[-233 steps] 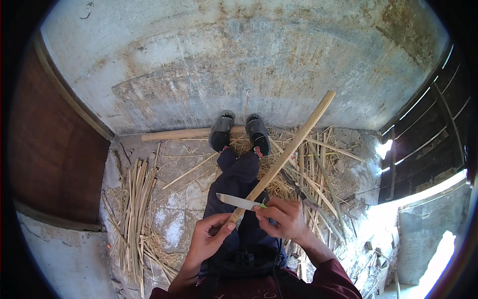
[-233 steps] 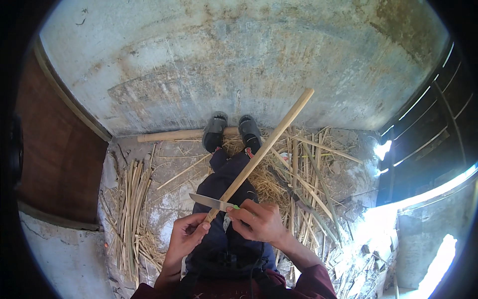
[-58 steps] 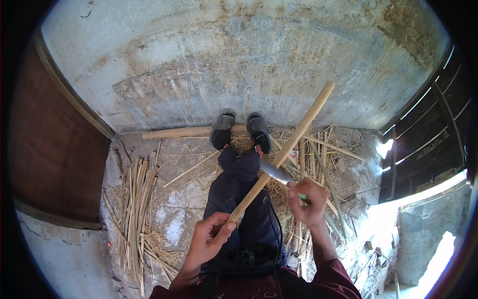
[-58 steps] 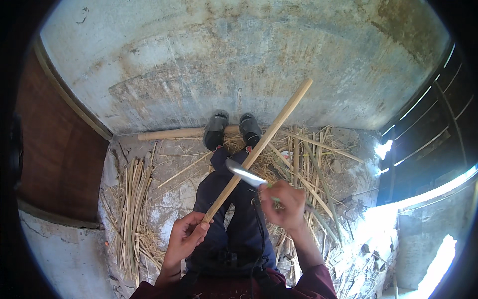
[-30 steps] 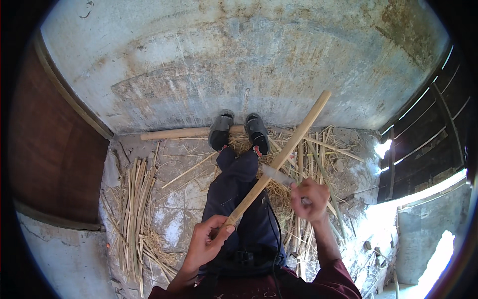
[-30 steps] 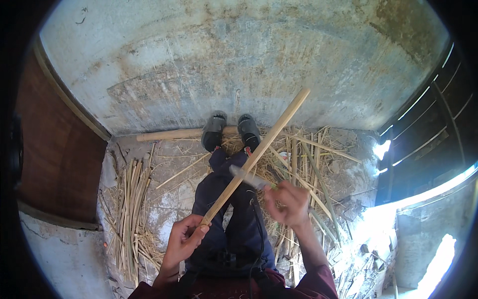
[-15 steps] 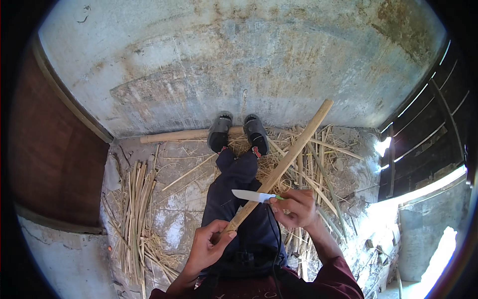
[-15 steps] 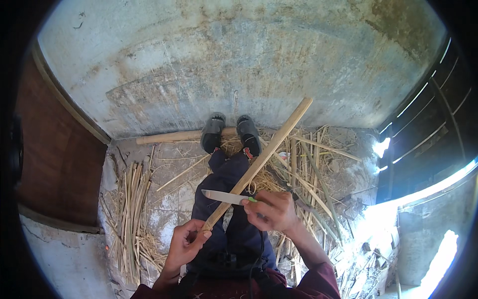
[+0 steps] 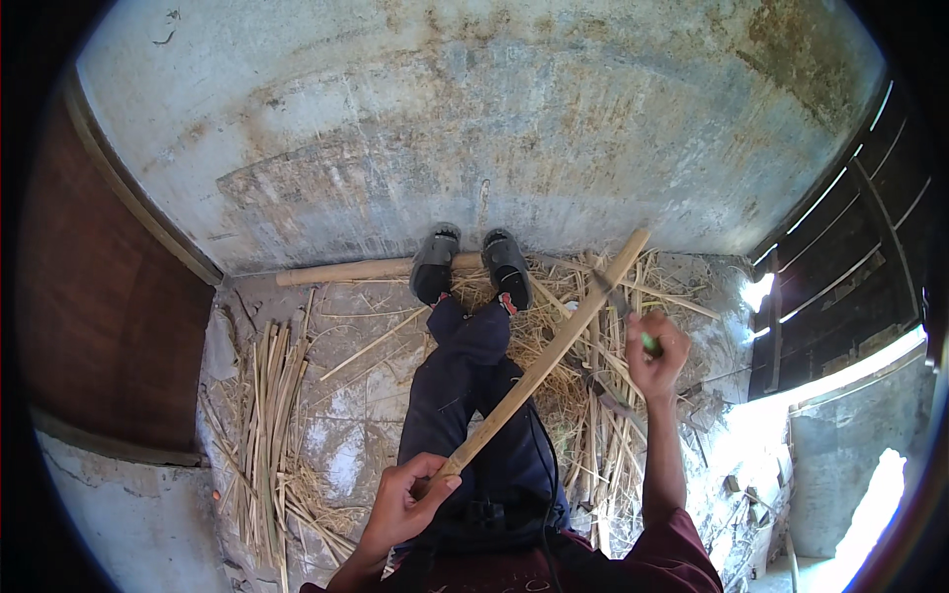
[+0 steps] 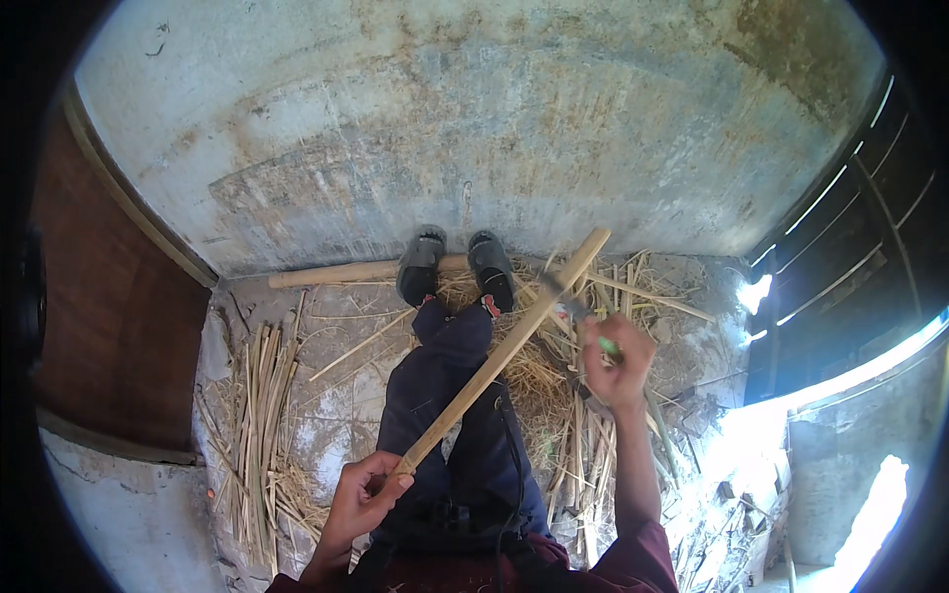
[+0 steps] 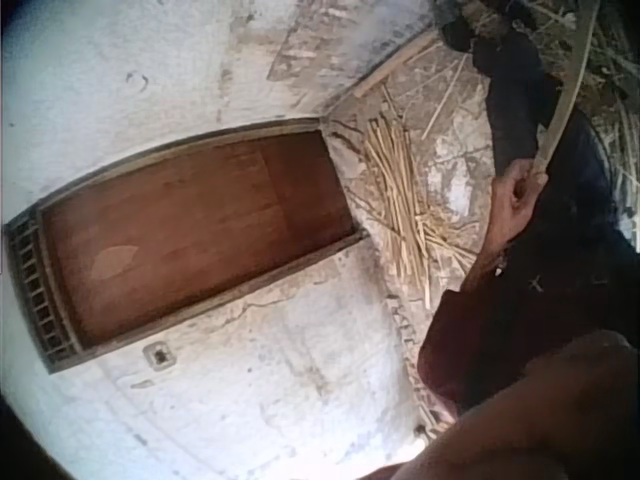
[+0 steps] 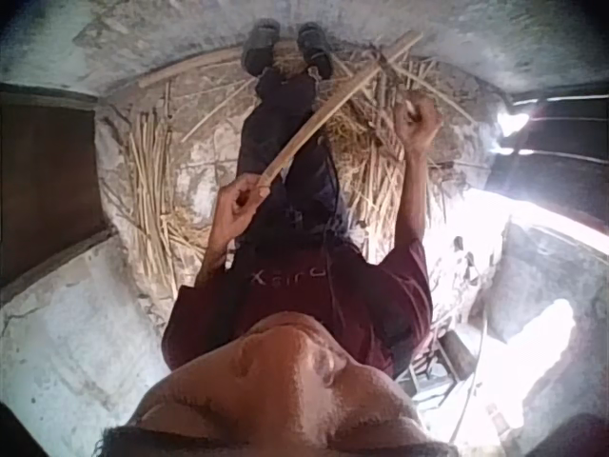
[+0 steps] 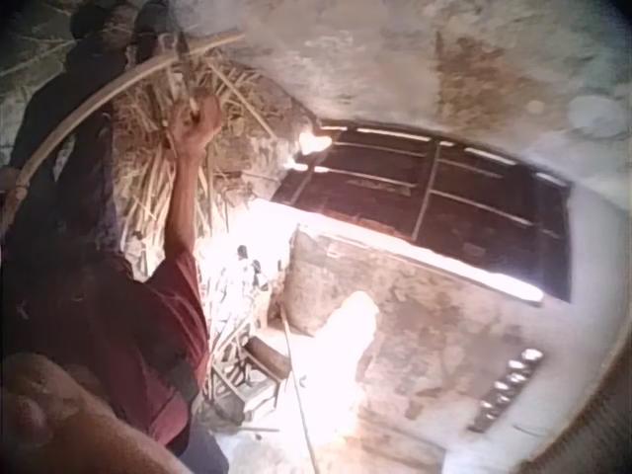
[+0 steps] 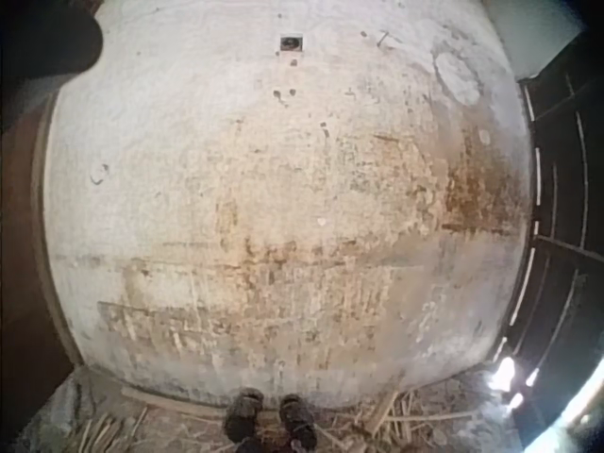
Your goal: The person shaves a long piece of wood using a small knife. They repeatedly pull the knife along the length of the wood strip, removing thin shavings while sitting on the floor.
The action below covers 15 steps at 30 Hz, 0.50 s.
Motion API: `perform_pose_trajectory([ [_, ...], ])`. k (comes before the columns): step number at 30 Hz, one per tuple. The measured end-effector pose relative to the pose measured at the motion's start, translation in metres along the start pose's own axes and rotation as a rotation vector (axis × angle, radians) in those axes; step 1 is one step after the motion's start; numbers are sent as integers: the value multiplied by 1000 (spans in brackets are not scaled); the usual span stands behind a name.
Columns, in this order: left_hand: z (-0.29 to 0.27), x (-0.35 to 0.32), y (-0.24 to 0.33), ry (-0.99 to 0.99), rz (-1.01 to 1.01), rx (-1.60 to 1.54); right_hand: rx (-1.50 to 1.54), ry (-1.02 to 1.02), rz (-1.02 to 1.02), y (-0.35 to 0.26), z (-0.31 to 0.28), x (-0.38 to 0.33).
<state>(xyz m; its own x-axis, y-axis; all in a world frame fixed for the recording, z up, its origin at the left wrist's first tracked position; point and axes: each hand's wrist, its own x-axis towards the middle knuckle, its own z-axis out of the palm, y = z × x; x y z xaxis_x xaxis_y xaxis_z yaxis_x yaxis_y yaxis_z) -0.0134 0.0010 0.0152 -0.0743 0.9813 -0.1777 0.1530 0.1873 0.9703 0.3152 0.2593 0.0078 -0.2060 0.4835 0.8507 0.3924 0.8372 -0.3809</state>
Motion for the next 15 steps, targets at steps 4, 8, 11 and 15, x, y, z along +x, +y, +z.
perform_pose_trajectory([
  [4,0,1,-13,17,-22,26,-140,-26,283,-3,-8,-4],
  [8,0,3,-15,-4,-32,7,13,4,262,-8,2,-7],
  [11,-1,3,-11,-26,-41,10,63,-50,218,-10,0,1],
  [15,-1,-1,-8,-19,-19,31,55,-83,230,8,-17,9],
])
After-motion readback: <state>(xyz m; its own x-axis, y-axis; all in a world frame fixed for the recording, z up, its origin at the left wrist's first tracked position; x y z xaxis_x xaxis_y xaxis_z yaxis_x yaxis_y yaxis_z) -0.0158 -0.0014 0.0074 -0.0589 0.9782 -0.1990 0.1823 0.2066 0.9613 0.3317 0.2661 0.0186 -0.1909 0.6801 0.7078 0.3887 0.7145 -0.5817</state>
